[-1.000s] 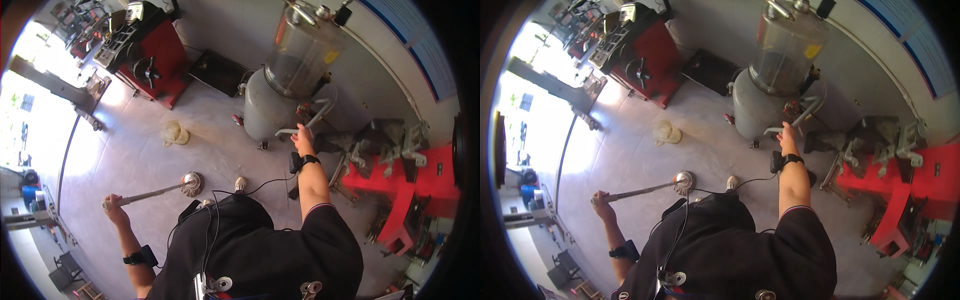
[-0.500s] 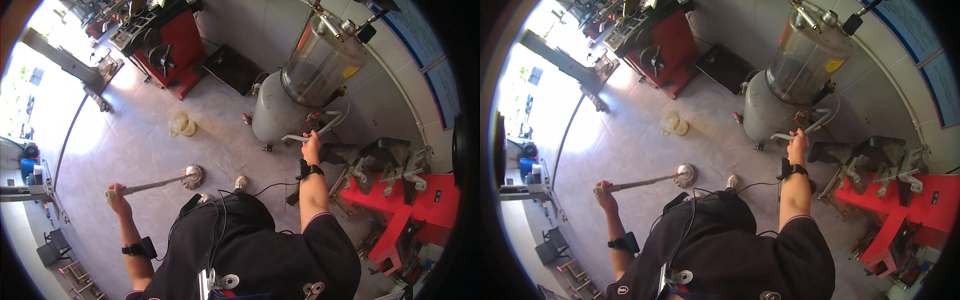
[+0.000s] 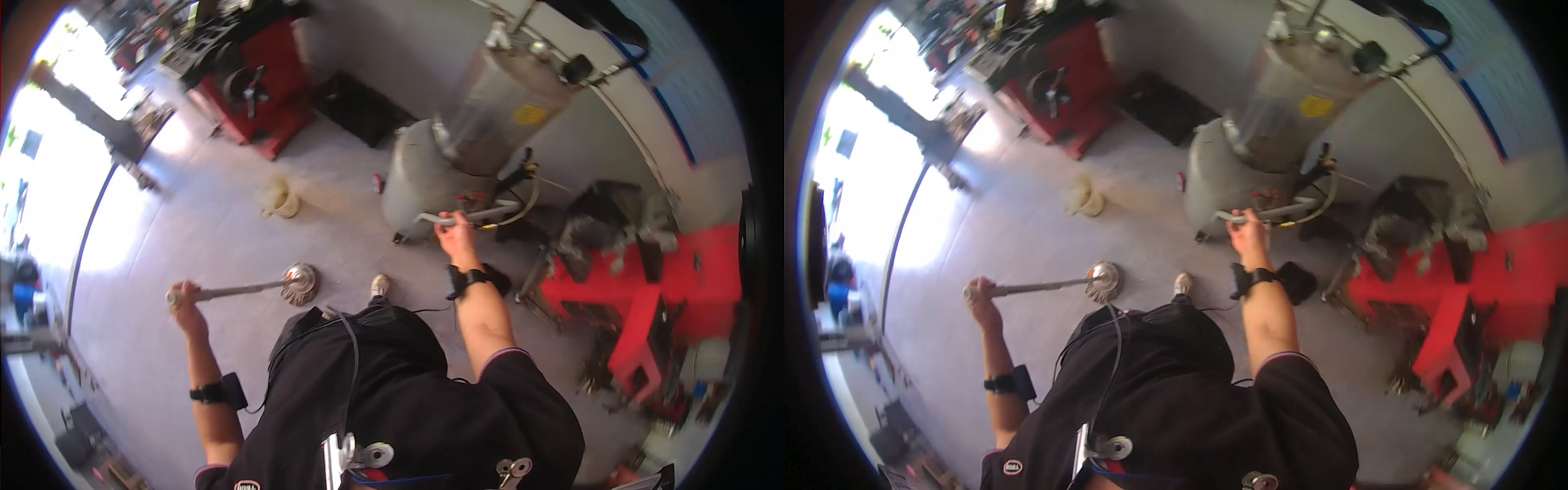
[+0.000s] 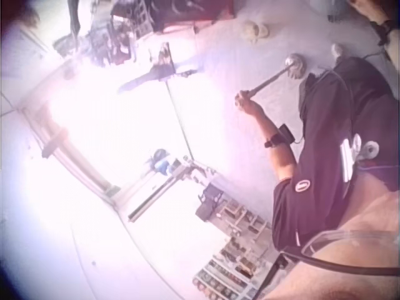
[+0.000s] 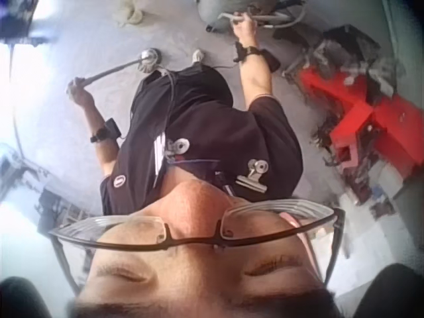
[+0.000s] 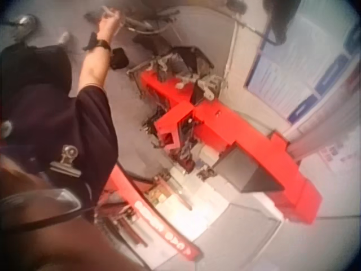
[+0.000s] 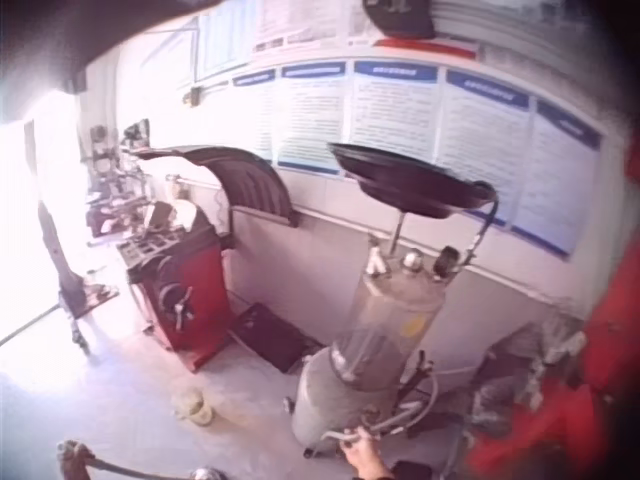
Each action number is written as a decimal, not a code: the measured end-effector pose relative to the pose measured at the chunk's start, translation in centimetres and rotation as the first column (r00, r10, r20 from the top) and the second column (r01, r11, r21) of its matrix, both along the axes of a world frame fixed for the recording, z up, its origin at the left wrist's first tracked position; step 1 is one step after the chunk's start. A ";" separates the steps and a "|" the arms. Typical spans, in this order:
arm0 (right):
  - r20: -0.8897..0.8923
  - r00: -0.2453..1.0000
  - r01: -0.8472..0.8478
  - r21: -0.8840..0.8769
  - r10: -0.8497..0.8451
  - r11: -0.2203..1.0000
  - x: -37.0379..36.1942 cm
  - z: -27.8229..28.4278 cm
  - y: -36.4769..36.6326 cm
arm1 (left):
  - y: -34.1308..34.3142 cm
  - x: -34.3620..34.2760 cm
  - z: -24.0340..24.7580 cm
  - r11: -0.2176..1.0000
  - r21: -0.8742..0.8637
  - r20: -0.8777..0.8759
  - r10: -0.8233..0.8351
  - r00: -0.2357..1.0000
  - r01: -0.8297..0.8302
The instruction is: The person mops the concrete floor of a garage using a string mop and a bucket. They move around a red car lift, dip the mop into the bucket to wring it out, and continue cleaning the floor area.
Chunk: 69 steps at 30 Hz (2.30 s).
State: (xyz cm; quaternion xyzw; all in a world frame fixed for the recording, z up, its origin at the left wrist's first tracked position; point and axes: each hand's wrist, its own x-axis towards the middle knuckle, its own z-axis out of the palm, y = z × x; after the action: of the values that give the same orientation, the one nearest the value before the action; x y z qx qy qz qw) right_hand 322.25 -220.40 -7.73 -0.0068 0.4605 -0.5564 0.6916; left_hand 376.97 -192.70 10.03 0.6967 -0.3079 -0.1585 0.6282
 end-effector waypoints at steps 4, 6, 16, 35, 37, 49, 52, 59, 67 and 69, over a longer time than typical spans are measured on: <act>0.005 0.997 0.072 0.036 -0.072 0.997 3.0 0.5 4.8 | 1.3 2.2 -0.8 0.994 0.025 0.036 -0.112 0.993 0.111; -0.022 0.996 0.084 0.064 -0.083 0.994 4.0 0.8 7.4 | 1.4 3.3 -0.6 0.982 0.007 -0.036 -0.187 0.982 0.187; -0.070 0.994 0.083 -0.011 -0.084 0.996 7.4 -0.5 24.4 | 4.3 10.3 -2.3 0.948 -0.013 -0.018 -0.318 0.948 0.318; -0.307 0.937 0.173 0.000 -0.165 0.985 4.0 -0.7 61.7 | 8.1 16.4 -9.1 0.844 -0.021 0.070 -0.534 0.843 0.536; -0.337 0.915 0.239 0.013 -0.221 0.971 1.9 -1.3 65.8 | 9.5 15.1 -9.6 0.872 0.032 0.540 -0.427 0.726 0.489; -0.942 0.336 0.734 0.274 0.019 0.622 -12.1 -1.5 81.7 | 6.6 12.4 -10.8 0.829 0.228 0.752 -0.483 0.448 0.510; -0.974 0.184 0.863 0.097 -0.130 0.496 -13.6 -1.4 85.3 | 5.7 11.1 -10.6 0.815 0.311 0.718 -0.539 0.441 0.489; -0.973 0.153 0.921 0.076 -0.173 0.383 -19.3 0.6 91.7 | 10.0 7.5 -8.6 0.762 0.373 0.612 -0.630 0.477 0.529; -0.999 -0.009 0.905 0.005 0.030 0.425 -28.0 -3.2 97.6 | 18.4 5.6 -7.7 0.787 0.300 0.163 -0.600 0.783 0.540; -0.998 -0.057 0.878 -0.047 0.007 0.476 -29.8 -3.8 99.9 | 19.9 4.7 -7.3 0.793 0.248 -0.041 -0.566 0.824 0.557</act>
State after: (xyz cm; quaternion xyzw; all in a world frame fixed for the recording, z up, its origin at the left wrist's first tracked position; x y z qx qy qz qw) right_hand 292.44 -120.54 -11.52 0.0629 0.9032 -0.4160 -0.0847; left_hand 381.68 -172.81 2.76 0.6499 -0.4892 -0.3625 0.4548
